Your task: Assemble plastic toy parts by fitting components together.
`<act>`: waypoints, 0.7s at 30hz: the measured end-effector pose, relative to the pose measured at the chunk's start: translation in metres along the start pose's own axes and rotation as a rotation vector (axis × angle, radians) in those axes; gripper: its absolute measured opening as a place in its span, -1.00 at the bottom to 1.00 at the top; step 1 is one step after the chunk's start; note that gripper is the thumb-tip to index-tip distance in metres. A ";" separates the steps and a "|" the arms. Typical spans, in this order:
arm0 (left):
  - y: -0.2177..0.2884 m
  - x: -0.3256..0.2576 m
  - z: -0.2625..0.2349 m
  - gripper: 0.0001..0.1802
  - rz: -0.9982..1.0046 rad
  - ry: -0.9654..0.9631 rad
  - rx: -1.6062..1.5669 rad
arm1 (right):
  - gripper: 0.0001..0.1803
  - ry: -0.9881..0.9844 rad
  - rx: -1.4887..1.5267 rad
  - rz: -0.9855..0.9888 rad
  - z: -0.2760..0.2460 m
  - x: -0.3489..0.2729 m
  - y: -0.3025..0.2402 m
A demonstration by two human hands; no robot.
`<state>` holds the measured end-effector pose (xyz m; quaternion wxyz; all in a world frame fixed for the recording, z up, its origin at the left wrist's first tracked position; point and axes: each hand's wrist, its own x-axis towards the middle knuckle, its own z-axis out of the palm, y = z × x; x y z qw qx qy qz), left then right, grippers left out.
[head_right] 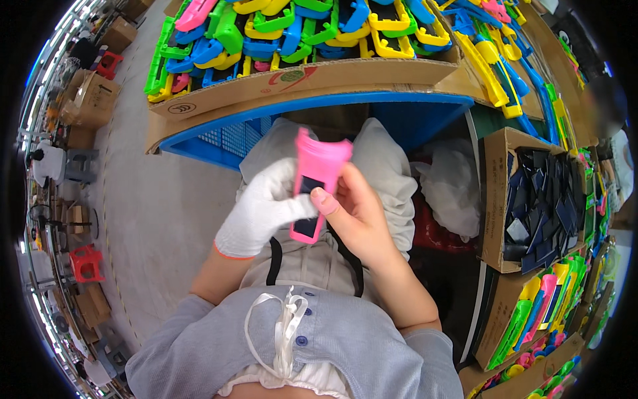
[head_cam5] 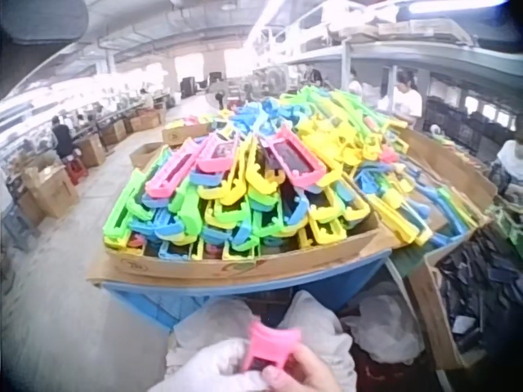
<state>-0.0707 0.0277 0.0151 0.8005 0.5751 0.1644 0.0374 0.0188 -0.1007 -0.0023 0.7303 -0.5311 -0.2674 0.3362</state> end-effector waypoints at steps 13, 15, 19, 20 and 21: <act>0.004 0.000 0.003 -0.68 -0.049 0.087 -0.019 | -0.64 -0.084 0.117 0.033 -0.003 0.009 -0.001; 0.001 0.001 0.001 -0.69 -0.050 0.086 0.004 | -0.63 -0.070 0.104 0.037 -0.002 0.010 0.002; -0.004 0.005 -0.005 -0.72 0.089 0.148 -0.092 | -0.61 -0.083 0.146 0.093 -0.011 0.011 0.011; -0.004 0.005 -0.004 -0.75 0.091 0.231 -0.176 | -0.61 -0.085 0.150 0.105 -0.012 0.005 0.014; -0.004 0.006 -0.009 -0.75 0.080 0.240 -0.143 | -0.61 -0.188 0.128 0.173 -0.012 0.001 0.017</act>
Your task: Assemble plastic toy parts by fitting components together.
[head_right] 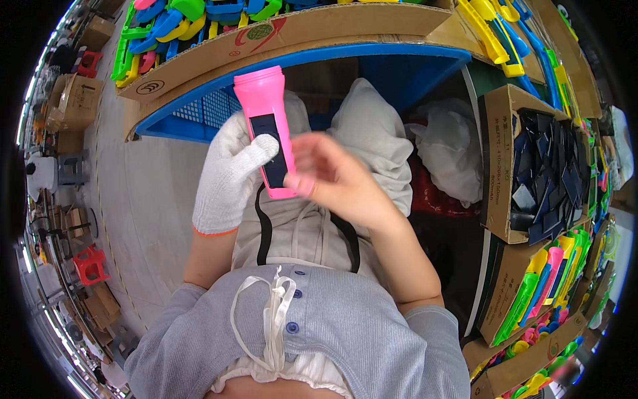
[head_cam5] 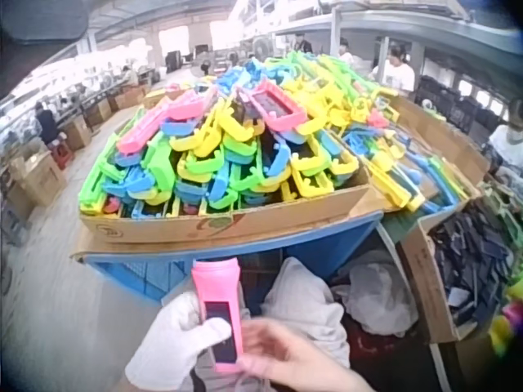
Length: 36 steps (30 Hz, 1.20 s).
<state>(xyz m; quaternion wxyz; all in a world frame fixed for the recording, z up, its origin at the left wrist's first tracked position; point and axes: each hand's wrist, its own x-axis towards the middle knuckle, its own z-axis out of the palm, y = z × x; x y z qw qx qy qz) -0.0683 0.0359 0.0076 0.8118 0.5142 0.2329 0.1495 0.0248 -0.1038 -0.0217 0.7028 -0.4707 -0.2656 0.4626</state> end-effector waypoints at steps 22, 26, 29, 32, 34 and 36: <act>0.009 0.002 -0.017 -0.82 0.594 -0.216 0.693 | -0.40 0.268 0.339 0.134 0.001 0.010 0.009; 0.005 -0.001 -0.002 -0.81 0.989 -0.421 1.029 | -0.59 0.050 0.354 0.144 -0.010 0.002 0.002; -0.011 -0.005 -0.009 -0.77 0.925 0.165 0.948 | -0.72 0.231 0.078 -0.030 -0.004 0.009 -0.018; -0.025 0.001 -0.017 -0.73 0.114 -0.047 0.460 | -0.82 0.330 0.079 -0.199 0.012 0.026 -0.013; -0.016 -0.006 -0.009 -0.70 0.099 -0.349 0.275 | -0.82 0.310 0.055 -0.194 0.024 0.036 -0.012; -0.006 -0.018 -0.004 -0.72 -0.235 -0.213 0.007 | -0.77 0.233 0.105 -0.108 0.038 0.045 -0.011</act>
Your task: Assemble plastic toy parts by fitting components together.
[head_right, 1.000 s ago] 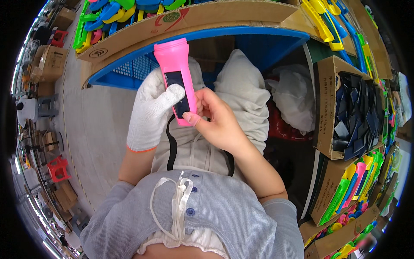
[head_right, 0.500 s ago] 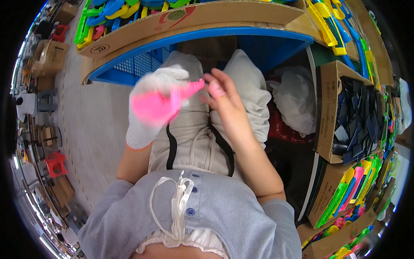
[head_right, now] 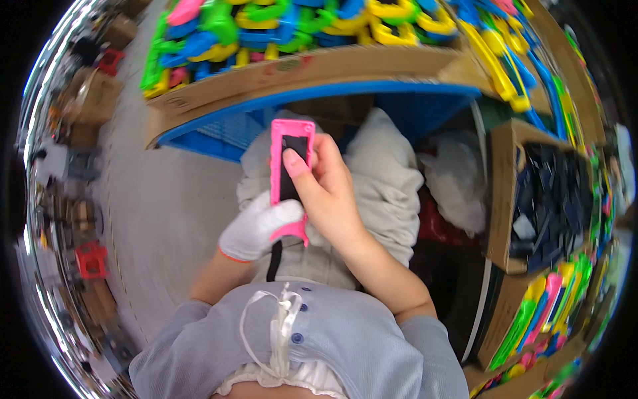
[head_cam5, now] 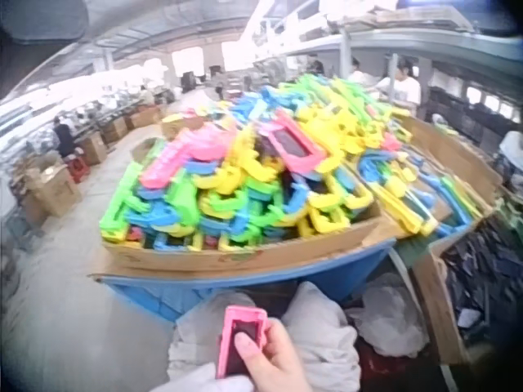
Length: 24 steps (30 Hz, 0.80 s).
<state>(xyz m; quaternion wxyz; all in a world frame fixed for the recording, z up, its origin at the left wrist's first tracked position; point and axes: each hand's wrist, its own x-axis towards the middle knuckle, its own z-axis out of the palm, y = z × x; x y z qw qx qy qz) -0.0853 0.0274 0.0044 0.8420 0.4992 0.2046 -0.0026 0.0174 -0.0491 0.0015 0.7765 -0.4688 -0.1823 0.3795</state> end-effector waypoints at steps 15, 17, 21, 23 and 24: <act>-0.028 -0.087 -0.008 -0.64 0.348 0.733 0.174 | -0.72 -0.599 -0.097 0.153 0.079 0.027 0.059; -0.033 -0.079 -0.013 -0.65 0.387 0.814 0.146 | -0.72 -0.667 -0.075 0.153 0.088 0.034 0.065; -0.026 -0.081 -0.018 -0.65 0.395 0.878 0.226 | -0.68 -0.720 -0.069 0.141 0.097 0.041 0.073; -0.041 -0.093 -0.028 -0.63 0.254 0.784 0.306 | -0.57 -0.716 -0.160 0.015 0.097 0.037 0.069; -0.048 -0.102 -0.033 -0.61 0.112 0.684 0.384 | -0.40 -0.825 -0.313 -0.130 0.097 0.034 0.062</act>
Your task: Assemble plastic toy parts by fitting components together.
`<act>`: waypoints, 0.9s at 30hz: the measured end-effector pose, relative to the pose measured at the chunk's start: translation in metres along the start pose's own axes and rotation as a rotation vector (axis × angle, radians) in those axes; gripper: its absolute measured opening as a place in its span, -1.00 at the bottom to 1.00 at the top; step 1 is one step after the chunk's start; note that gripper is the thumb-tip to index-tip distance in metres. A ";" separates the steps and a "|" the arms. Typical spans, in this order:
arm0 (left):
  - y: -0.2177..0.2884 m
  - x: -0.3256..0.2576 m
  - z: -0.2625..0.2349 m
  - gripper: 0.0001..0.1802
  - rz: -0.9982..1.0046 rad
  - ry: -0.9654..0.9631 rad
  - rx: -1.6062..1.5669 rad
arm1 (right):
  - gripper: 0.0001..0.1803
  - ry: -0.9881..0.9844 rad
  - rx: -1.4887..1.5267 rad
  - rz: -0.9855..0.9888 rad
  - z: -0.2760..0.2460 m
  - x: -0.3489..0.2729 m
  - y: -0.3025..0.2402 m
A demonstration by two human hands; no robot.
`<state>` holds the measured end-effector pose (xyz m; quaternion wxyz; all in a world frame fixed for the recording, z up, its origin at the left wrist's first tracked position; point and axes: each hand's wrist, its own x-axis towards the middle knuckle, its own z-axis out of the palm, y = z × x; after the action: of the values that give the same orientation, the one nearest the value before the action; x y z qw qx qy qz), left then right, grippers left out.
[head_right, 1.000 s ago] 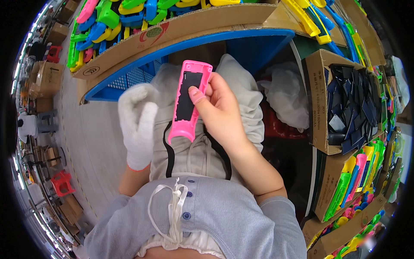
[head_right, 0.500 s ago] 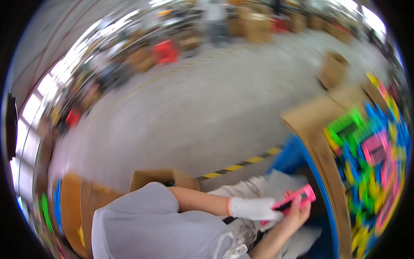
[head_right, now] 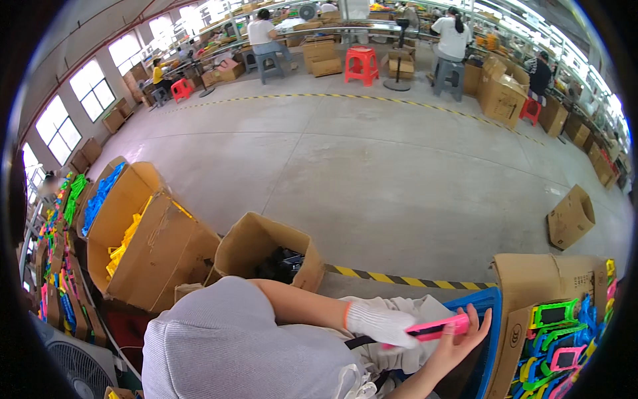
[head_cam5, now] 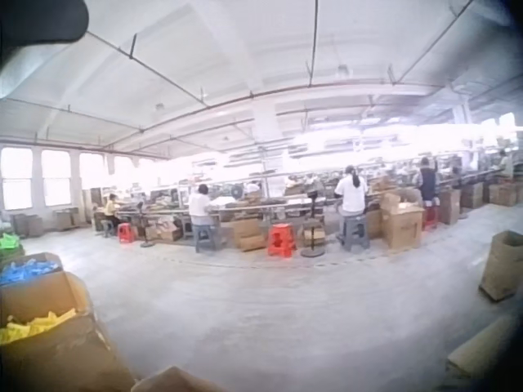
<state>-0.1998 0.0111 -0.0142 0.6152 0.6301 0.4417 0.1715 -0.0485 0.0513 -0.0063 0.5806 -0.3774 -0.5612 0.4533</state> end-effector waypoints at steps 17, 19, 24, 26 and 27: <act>-0.072 0.103 -0.026 -0.51 0.259 0.312 0.180 | -0.86 0.293 -0.844 -0.140 -0.053 -0.073 -0.088; -0.078 0.112 0.001 -0.37 0.395 0.312 0.502 | -0.88 0.391 -0.985 -0.234 -0.065 -0.075 -0.117; -0.071 0.121 0.046 -0.24 0.490 0.486 1.031 | -0.74 0.604 -1.444 -0.229 -0.078 -0.031 -0.180; -0.074 0.122 0.045 -0.24 0.480 0.467 1.011 | -0.78 0.597 -1.643 -0.191 -0.083 0.005 -0.187; -0.077 0.118 0.040 -0.24 0.486 0.468 1.011 | -0.78 0.570 -1.734 -0.164 -0.085 0.027 -0.187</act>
<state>-0.1305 0.0654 -0.1318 0.0695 0.8727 0.4352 0.2099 0.0543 0.0257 0.1717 0.2408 -0.7376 -0.5654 -0.2797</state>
